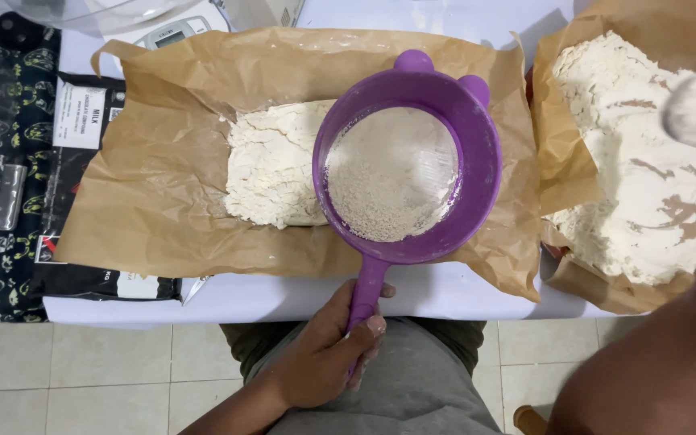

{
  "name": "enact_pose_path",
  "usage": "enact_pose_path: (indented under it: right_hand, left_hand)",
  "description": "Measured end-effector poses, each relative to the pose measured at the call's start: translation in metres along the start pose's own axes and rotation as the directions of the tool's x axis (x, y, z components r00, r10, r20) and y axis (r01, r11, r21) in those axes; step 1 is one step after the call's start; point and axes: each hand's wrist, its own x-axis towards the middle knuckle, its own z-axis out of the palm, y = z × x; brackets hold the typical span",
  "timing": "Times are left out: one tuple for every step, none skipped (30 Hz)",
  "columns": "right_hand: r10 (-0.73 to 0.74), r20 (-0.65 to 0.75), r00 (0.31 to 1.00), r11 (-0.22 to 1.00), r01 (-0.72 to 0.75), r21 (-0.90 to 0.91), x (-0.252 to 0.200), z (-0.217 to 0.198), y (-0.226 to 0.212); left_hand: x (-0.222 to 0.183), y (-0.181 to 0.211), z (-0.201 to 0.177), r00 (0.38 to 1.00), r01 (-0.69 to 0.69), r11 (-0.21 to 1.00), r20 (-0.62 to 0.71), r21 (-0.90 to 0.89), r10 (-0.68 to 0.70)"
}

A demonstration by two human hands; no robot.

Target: Sifting flour from a parchment-lined tray into another container using a spoon and a handheld sifter.

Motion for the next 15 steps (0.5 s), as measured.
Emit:
enact_pose_path:
  right_hand:
    - [-0.084, 0.022, 0.996, 0.996, 0.084, 0.028, 0.010, 0.016, -0.032]
    - [-0.091, 0.024, 0.996, 0.995, 0.090, 0.033, 0.044, 0.072, -0.133]
    - [0.218, -0.090, 0.972, 0.960, -0.197, 0.201, 0.054, 0.120, -0.257]
    - [0.516, -0.150, 0.843, 0.816, -0.431, 0.384, 0.043, 0.143, -0.397]
    - [0.516, -0.147, 0.844, 0.816, -0.432, 0.385, 0.040, 0.162, -0.440]
    - [0.465, -0.106, 0.879, 0.831, -0.392, 0.394, 0.037, 0.182, -0.483]
    - [0.411, -0.067, 0.909, 0.843, -0.351, 0.406, 0.034, 0.202, -0.526]
    - [0.411, -0.065, 0.909, 0.843, -0.352, 0.407, 0.027, 0.209, -0.528]
    - [0.254, 0.041, 0.966, 0.891, -0.250, 0.378, 0.020, 0.218, -0.531]
    - [0.088, 0.149, 0.985, 0.923, -0.137, 0.360, 0.013, 0.227, -0.533]
    - [0.085, 0.151, 0.985, 0.922, -0.135, 0.363, 0.012, 0.226, -0.531]
    - [-0.224, 0.232, 0.947, 0.971, 0.197, 0.134, 0.011, 0.227, -0.528]
    - [-0.465, 0.386, 0.797, 0.850, 0.524, -0.059, 0.009, 0.227, -0.525]
    - [-0.466, 0.390, 0.794, 0.850, 0.524, -0.054, 0.008, 0.227, -0.525]
    - [-0.544, 0.377, 0.750, 0.807, 0.590, -0.007, 0.008, 0.228, -0.527]
  left_hand:
    - [0.000, 0.000, 0.000, 1.000, -0.017, 1.000, 0.006, -0.006, 0.017]
    - [-0.001, 0.003, 0.001, 1.000, -0.024, 1.000, 0.001, -0.007, 0.024]
    - [-0.002, 0.007, 0.002, 1.000, 0.004, 1.000, -0.009, 0.013, -0.004]
    - [-0.003, 0.010, 0.003, 0.999, 0.032, 0.999, -0.019, 0.032, -0.031]
    - [-0.003, 0.009, 0.003, 0.999, 0.032, 0.999, -0.022, 0.030, -0.031]
    - [-0.003, 0.008, 0.002, 1.000, 0.020, 1.000, -0.021, 0.024, -0.020]
    - [-0.004, 0.008, 0.002, 1.000, 0.009, 1.000, -0.020, 0.018, -0.009]
    - [-0.005, 0.006, 0.002, 1.000, 0.009, 1.000, -0.022, 0.018, -0.009]
    - [-0.005, 0.004, 0.001, 1.000, 0.002, 1.000, -0.015, -0.001, -0.002]
    - [-0.006, 0.003, 0.000, 1.000, -0.006, 1.000, -0.009, -0.020, 0.006]
    - [-0.006, 0.005, 0.000, 1.000, -0.008, 1.000, -0.013, -0.020, 0.008]
    - [-0.007, 0.006, -0.001, 1.000, 0.010, 0.999, -0.019, -0.048, -0.011]
    - [-0.009, 0.007, -0.001, 0.999, 0.032, 0.996, -0.027, -0.078, -0.034]
    - [-0.011, 0.005, -0.002, 0.999, 0.032, 0.996, -0.033, -0.082, -0.035]
    - [-0.011, 0.005, -0.003, 0.999, 0.022, 0.997, -0.041, -0.076, -0.025]
